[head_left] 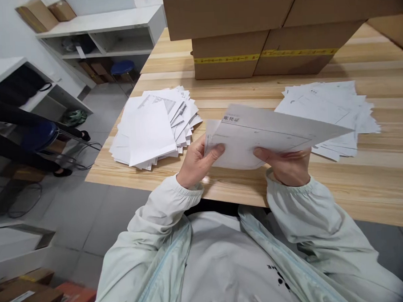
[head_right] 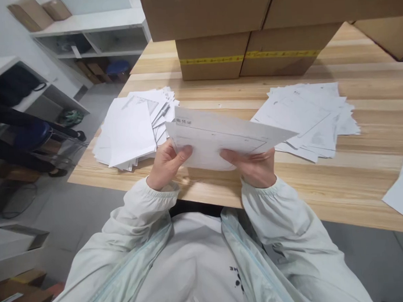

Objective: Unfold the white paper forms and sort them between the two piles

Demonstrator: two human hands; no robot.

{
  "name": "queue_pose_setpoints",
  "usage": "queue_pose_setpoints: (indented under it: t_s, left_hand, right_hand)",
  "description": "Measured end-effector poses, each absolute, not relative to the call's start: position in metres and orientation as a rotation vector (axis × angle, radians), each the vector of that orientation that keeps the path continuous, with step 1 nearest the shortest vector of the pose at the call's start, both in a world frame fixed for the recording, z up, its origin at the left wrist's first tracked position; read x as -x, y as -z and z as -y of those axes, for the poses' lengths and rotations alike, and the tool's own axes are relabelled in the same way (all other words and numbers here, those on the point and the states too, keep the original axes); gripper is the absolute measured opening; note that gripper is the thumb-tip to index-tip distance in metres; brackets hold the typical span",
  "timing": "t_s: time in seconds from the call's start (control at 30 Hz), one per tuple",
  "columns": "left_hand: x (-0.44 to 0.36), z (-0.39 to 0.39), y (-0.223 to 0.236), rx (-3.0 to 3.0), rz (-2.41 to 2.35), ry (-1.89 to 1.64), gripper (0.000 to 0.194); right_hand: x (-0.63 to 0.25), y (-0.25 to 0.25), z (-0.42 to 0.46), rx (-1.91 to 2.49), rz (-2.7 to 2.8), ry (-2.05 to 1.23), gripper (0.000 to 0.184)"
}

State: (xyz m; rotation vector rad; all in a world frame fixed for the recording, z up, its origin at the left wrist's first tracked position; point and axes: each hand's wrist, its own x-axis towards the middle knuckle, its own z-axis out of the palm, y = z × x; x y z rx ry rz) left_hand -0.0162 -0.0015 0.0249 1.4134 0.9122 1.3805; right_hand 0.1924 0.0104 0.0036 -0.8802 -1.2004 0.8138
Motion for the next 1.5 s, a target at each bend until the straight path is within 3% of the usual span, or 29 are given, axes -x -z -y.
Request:
queue_pose_setpoints:
  t_s: [0.57, 0.9, 1.13, 1.37, 1.5]
  left_hand:
    - [-0.001, 0.007, -0.031, -1.325, -0.903, -1.593, 0.033]
    - [-0.006, 0.009, -0.024, -1.366, -0.815, -1.619, 0.028]
    - [-0.007, 0.010, -0.031, -1.402, -0.896, -1.705, 0.024]
    - [-0.003, 0.006, -0.042, -1.493, -0.928, -1.910, 0.030]
    - [0.001, 0.005, -0.062, -1.521, -0.934, -1.849, 0.045]
  right_hand:
    - [-0.196, -0.001, -0.010, 0.901, 1.304, -0.861, 0.025]
    - [-0.197, 0.003, -0.008, 0.924, 1.318, -0.800, 0.036]
    - [-0.194, -0.002, -0.007, 0.900, 1.315, -0.662, 0.020]
    - [-0.191, -0.006, -0.007, 0.897, 1.383, -0.700, 0.010]
    - [-0.188, -0.016, -0.006, 0.914, 1.323, -0.593, 0.011]
